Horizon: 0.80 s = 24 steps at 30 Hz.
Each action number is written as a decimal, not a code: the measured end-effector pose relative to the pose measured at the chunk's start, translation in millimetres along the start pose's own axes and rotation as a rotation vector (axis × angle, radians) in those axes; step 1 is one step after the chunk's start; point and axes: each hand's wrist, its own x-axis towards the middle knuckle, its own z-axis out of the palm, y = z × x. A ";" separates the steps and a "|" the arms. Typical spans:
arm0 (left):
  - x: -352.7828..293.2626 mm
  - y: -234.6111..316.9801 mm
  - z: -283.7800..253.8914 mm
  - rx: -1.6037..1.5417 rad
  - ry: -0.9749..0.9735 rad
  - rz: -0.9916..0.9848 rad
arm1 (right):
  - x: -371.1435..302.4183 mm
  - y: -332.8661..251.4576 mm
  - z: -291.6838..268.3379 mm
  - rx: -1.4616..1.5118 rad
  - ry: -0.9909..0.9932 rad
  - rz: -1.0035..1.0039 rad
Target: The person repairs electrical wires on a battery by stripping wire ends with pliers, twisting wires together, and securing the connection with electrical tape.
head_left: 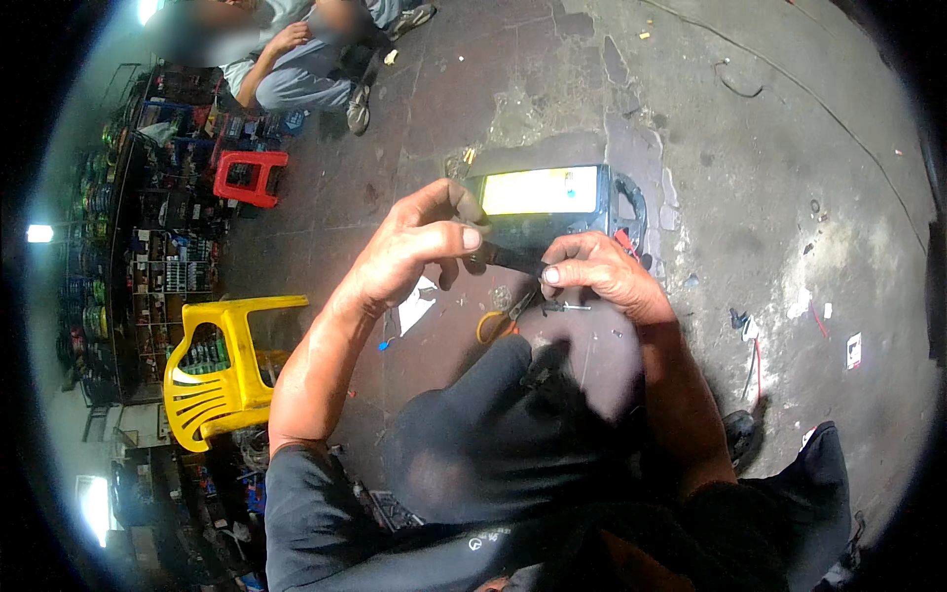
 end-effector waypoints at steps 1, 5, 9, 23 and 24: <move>-0.9 3.1 1.7 -0.046 -0.008 -0.003 | -1.6 -0.4 -0.6 0.008 0.019 -0.016; 1.4 13.4 3.1 -0.174 -0.071 0.031 | -2.2 3.0 -2.9 0.101 0.079 -0.123; 5.4 26.0 9.8 -0.114 -0.109 0.008 | -9.3 1.9 -10.0 0.202 0.135 -0.174; 8.5 9.2 17.5 -0.031 -0.310 -0.111 | -13.2 32.0 -16.8 0.089 -0.044 -0.013; 9.8 7.9 22.9 -0.027 -0.304 -0.100 | -13.8 39.2 -19.8 0.070 -0.016 -0.021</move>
